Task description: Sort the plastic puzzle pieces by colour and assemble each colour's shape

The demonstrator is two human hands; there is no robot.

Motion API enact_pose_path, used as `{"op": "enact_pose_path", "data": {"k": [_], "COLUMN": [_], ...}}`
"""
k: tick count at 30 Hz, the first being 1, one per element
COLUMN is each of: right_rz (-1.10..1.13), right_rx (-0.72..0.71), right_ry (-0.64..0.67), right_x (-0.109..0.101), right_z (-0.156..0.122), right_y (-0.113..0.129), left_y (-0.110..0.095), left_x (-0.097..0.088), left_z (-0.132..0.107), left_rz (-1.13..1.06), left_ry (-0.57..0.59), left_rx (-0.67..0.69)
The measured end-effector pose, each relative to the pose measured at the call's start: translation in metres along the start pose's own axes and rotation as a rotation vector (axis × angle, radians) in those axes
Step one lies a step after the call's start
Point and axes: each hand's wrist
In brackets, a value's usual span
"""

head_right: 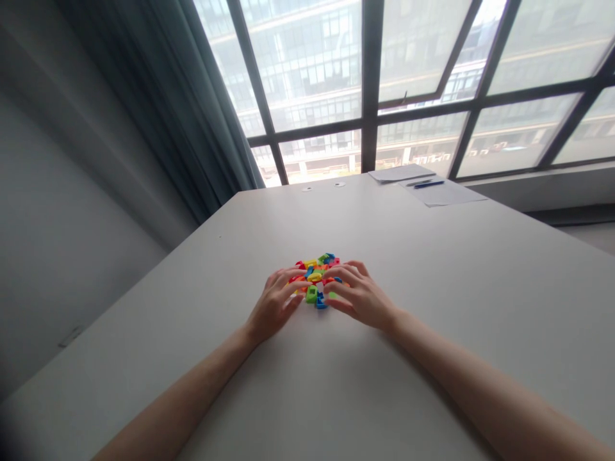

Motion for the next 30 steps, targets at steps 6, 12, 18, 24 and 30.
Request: {"op": "enact_pose_path", "data": {"k": [6, 12, 18, 24, 30], "right_rz": [-0.122, -0.209, -0.238, -0.188, -0.059], "right_rx": [-0.176, -0.231, -0.266, -0.191, -0.042], "right_ry": [-0.009, -0.007, 0.0, 0.027, 0.059], "right_x": [0.0025, 0.0048, 0.0052, 0.007, 0.0088], "right_z": [-0.0003, -0.0017, -0.0017, -0.0033, -0.0029], "right_y": [0.0128, 0.0113, 0.0108, 0.0062, 0.0031], "left_y": [-0.0009, -0.0016, -0.0018, -0.0019, -0.0048], "left_x": [-0.0018, -0.0021, -0.001, 0.0014, 0.0022], "left_z": [0.0011, 0.0023, 0.0032, 0.0033, 0.0041], "left_rz": [-0.097, -0.16, -0.196, -0.185, -0.156], "left_ry": [-0.087, -0.083, -0.111, -0.157, -0.233], "left_rx": [0.067, 0.104, 0.125, 0.099, 0.085]}}
Point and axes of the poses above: each hand's wrist, its own z-axis towards the middle knuckle, its own x-axis out of the palm, y = z × x, and after that the axes turned 15 degrees about x, right-handed
